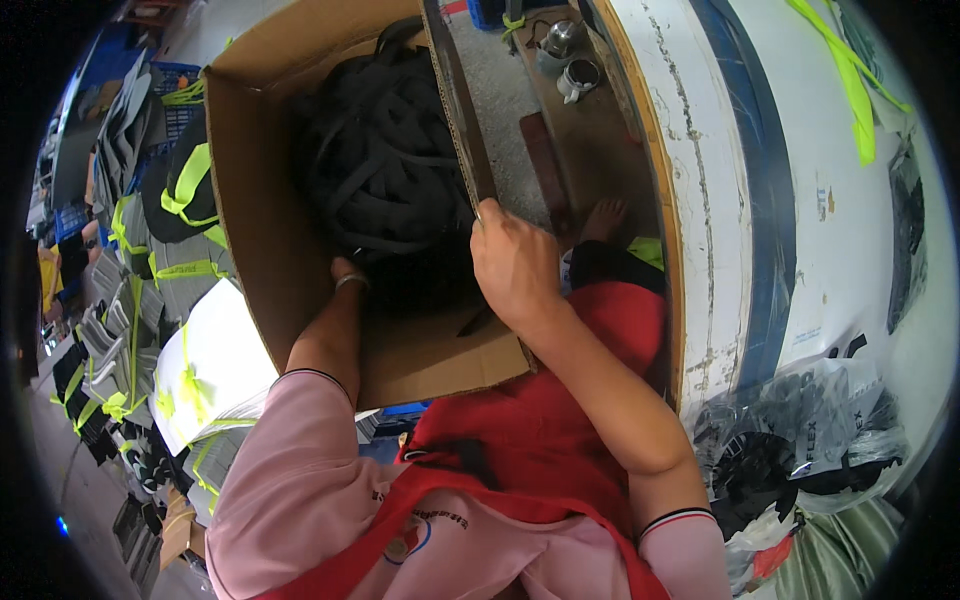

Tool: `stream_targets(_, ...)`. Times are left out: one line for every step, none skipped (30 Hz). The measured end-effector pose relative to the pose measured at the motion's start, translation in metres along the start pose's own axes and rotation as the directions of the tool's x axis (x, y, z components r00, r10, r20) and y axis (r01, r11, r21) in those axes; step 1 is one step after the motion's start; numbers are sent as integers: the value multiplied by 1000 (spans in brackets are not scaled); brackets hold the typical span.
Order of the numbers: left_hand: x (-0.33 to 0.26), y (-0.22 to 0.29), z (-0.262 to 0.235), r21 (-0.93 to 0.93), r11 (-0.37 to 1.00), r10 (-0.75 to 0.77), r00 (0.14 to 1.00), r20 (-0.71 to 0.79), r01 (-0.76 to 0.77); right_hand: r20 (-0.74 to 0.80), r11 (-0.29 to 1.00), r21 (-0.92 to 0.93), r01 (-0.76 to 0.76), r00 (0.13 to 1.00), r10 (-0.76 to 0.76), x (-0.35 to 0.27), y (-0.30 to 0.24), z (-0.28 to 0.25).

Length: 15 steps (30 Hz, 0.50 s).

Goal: The recorder is threading plastic buckles onto black nylon straps at a factory workstation.

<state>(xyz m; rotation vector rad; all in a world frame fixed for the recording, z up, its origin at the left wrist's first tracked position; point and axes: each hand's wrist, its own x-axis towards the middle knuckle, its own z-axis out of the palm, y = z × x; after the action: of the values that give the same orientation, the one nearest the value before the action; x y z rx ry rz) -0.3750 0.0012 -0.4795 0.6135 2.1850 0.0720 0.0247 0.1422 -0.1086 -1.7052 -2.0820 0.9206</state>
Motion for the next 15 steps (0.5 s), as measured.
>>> stream_targets(15, -6, 15, -164, 986, -7, 1000, -9, 5, 13, 1000, -1, -22, 1000, 22, -2, 9, 1)
stream_targets(29, -12, 1, -343, 939, -11, 999, -52, -7, -6, 1000, 6, 11, 1000, -10, 0, -2, -4)
stream_targets(40, -18, -7, -505, 863, -27, 996, -85, -20, -7, 1000, 10, 15, 1000, -15, 1, -7, -7)
stream_targets(50, -19, -24, -648, 761, -47, 991, -123, -45, -15, 999, 36, 18, 1000, -17, 1, -14, -13)
stream_targets(51, -26, -42, -768, 635, -72, 984, -161, -79, -21, 998, 65, 22, 1000, -21, 1, -20, -19)
stream_targets(46, -32, -63, -861, 493, -106, 973, -206, -128, -22, 995, 91, 40, 999, -38, 1, -28, -26)
stream_targets(33, -21, -26, -865, 495, -138, 975, -176, -86, 13, 996, 86, 16, 1000, -17, -1, -21, -11)
stream_targets(20, 3, 3, -939, 344, -98, 994, -52, -15, 32, 999, 34, -12, 999, 11, 1, -13, -1)
stream_targets(-15, 32, 52, -978, 183, -28, 995, 95, 98, 44, 997, -52, -54, 997, 57, 0, 7, 5)
stream_targets(-37, 61, 55, -977, 173, -20, 993, 119, 121, 39, 996, -71, -61, 997, 64, -1, 12, 4)
stream_targets(-54, 86, 48, -948, 261, -131, 979, 153, 183, 29, 995, -75, -60, 998, 62, -2, 15, 1)
stream_targets(-63, 98, 32, -911, 342, -245, 958, 150, 230, 20, 997, -65, -48, 999, 50, -1, 12, -1)
stream_targets(-60, 92, 8, -919, 342, -245, 963, 112, 194, 14, 999, -45, -26, 1000, 26, 0, 4, -2)
stream_targets(-50, 74, -19, -860, 475, -293, 955, 44, 185, 9, 1000, -17, 4, 1000, -3, 1, -7, -3)
stream_targets(-41, 68, -28, -779, 593, -322, 947, 0, 202, -6, 1000, -10, 19, 1000, -19, 2, -11, -6)
